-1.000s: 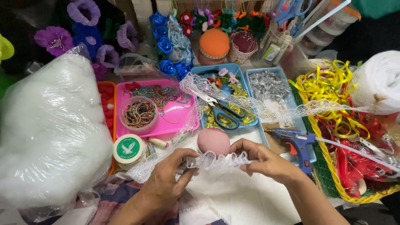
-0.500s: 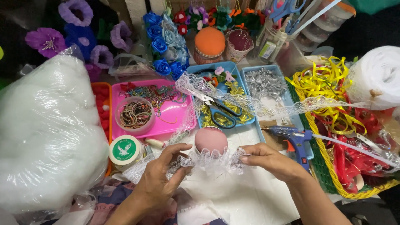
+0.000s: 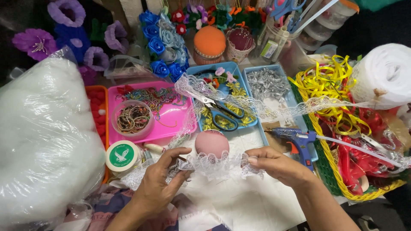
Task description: Gathering and pleating white lace to decorate a small pink egg-shaped object.
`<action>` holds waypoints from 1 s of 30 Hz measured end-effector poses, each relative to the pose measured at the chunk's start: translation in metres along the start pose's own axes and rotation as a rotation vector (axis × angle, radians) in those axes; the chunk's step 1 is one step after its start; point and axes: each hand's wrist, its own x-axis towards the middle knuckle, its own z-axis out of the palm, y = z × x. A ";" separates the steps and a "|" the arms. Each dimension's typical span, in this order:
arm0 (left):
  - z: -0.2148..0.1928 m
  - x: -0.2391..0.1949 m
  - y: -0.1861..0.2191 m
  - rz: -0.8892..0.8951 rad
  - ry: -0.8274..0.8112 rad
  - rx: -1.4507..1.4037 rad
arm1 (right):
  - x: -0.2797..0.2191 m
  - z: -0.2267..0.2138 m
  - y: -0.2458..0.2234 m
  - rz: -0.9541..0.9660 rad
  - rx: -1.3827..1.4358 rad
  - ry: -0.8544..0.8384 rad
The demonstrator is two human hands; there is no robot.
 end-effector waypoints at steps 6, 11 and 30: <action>-0.001 -0.001 0.000 -0.004 0.006 0.000 | -0.009 0.015 -0.029 -0.160 0.085 -0.365; -0.002 -0.004 0.005 -0.012 0.001 -0.048 | -0.003 0.015 -0.013 -0.103 -0.029 -0.227; -0.005 -0.003 0.013 0.052 -0.021 -0.117 | -0.010 0.037 -0.015 -0.202 -0.247 -0.181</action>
